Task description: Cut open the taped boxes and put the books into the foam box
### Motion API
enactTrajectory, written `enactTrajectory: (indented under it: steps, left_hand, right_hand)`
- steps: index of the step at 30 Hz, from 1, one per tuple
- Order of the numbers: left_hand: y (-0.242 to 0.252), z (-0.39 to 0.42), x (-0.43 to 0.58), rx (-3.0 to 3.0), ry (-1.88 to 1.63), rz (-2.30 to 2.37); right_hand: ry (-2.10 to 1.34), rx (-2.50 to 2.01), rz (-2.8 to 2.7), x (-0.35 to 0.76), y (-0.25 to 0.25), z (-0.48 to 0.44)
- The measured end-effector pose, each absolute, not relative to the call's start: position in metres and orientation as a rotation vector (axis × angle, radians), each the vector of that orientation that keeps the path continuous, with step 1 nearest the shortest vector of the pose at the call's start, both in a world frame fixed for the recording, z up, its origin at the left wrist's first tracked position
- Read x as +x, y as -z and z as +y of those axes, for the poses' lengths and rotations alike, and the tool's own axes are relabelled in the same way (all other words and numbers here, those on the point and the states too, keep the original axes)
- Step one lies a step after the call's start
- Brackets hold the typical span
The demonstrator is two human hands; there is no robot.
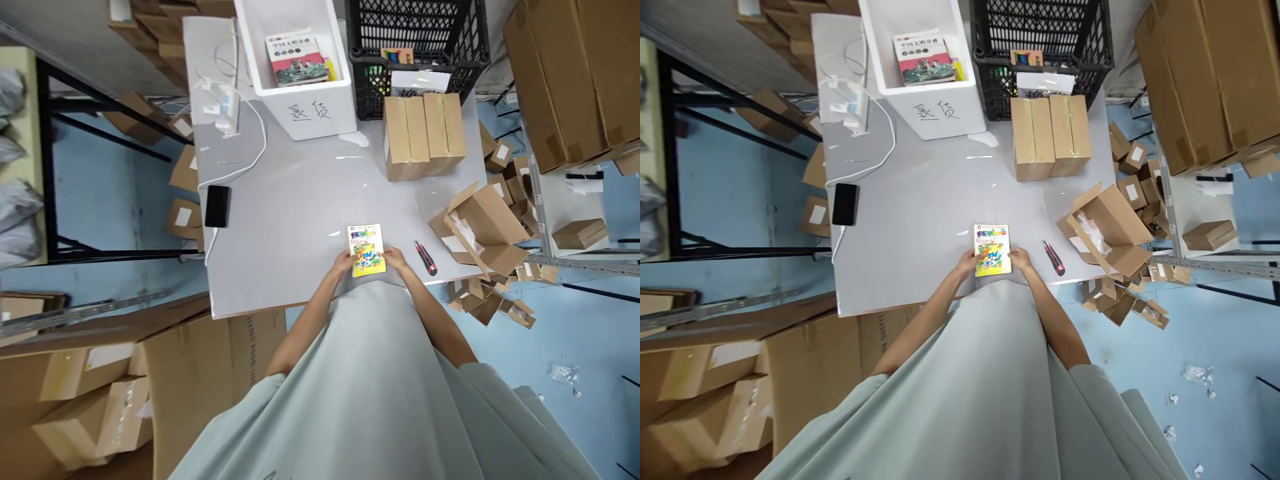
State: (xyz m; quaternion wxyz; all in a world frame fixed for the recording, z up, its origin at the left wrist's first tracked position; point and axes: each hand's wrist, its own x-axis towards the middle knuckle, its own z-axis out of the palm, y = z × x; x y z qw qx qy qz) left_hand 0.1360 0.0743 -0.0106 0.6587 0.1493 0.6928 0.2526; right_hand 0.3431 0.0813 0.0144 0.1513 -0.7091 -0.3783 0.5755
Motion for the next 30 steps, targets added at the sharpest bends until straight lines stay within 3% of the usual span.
enactTrajectory:
  steps: [6, 10, 16, 22, 30]
  left_hand:
    - [-0.048, 0.072, 0.098, 0.418, -0.71, 1.305]
    - [-0.113, 0.065, 0.067, 0.552, -0.775, 1.088]
    - [-0.189, 0.05, 0.051, 0.599, -0.86, 1.077]
    - [-0.218, 0.037, 0.046, 0.581, -0.906, 1.099]
    - [-0.23, 0.026, 0.04, 0.582, -0.911, 1.107]
  right_hand:
    - [-1.646, -1.845, -0.95, 0.34, -0.061, 0.07]
    - [-1.697, -1.507, -0.913, 0.344, -0.12, 0.067]
    - [-1.604, -1.405, -1.035, 0.333, -0.201, 0.063]
    - [-1.601, -1.37, -1.064, 0.321, -0.232, 0.057]
    - [-1.59, -1.353, -1.097, 0.309, -0.235, 0.048]
